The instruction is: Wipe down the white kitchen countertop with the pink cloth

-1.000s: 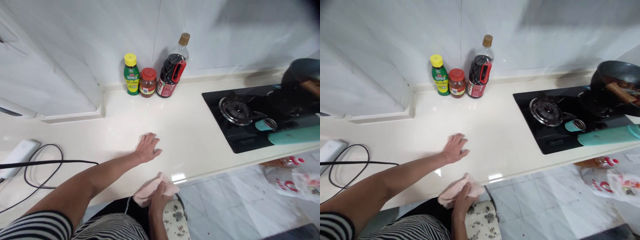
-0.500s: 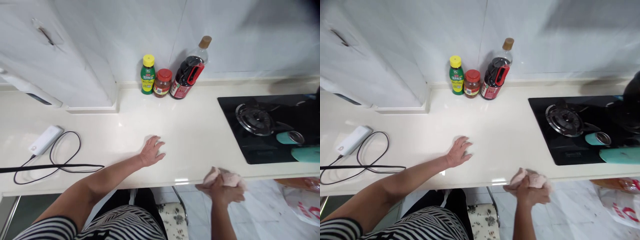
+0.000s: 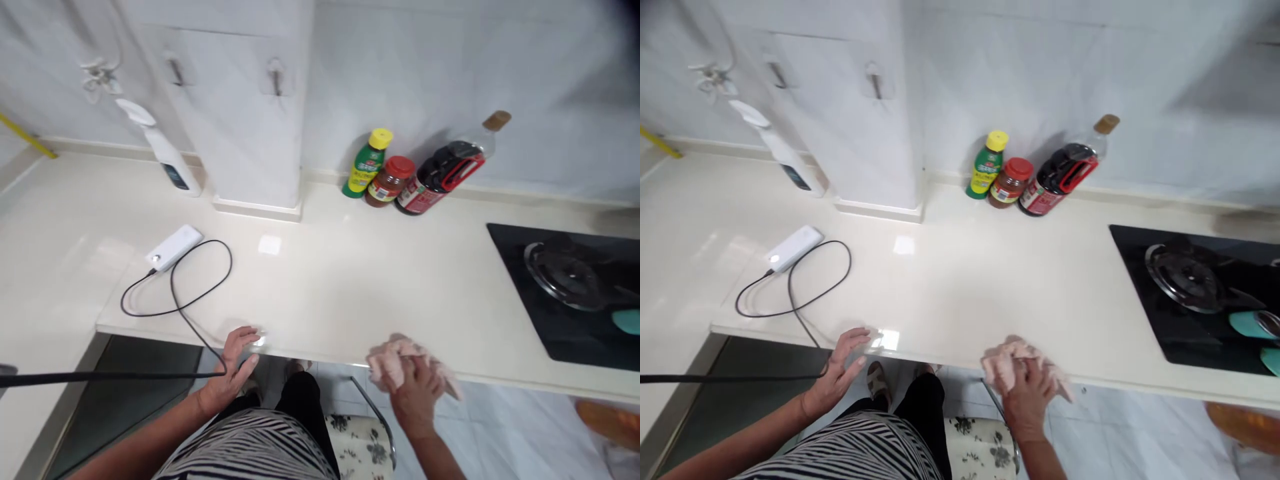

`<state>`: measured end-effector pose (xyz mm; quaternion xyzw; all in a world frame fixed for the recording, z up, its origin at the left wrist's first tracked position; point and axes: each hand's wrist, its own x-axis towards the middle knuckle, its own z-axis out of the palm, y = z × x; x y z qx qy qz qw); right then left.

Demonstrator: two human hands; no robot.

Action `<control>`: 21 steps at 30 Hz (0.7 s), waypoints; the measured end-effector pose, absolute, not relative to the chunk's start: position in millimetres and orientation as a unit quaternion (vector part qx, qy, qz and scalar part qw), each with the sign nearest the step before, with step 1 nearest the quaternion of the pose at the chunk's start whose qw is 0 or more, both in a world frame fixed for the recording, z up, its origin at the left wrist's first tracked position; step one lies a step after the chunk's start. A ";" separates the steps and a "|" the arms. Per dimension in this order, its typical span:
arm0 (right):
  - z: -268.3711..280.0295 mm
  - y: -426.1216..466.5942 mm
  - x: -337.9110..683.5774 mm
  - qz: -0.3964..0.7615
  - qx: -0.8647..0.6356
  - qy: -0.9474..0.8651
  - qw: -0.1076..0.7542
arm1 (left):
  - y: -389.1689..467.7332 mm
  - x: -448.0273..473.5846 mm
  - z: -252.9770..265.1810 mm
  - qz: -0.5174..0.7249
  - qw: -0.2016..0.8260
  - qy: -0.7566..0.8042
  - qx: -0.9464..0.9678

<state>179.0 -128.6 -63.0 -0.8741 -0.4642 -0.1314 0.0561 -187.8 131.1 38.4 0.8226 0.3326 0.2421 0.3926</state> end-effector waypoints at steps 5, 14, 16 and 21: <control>-42.4 -36.0 47.1 -0.038 -0.807 -0.584 0.076 | 128.8 -269.8 45.0 0.268 0.349 0.412 0.798; 2.2 130.8 -145.0 0.103 -0.618 -0.778 0.045 | 100.6 -360.9 41.6 0.262 0.364 0.520 0.727; 3.6 148.8 -169.9 0.097 -0.589 -0.800 0.050 | 95.1 -365.3 40.2 0.267 0.366 0.542 0.708; 2.8 142.0 -157.4 0.099 -0.553 -0.825 0.064 | 93.9 -353.2 46.9 0.251 0.406 0.591 0.650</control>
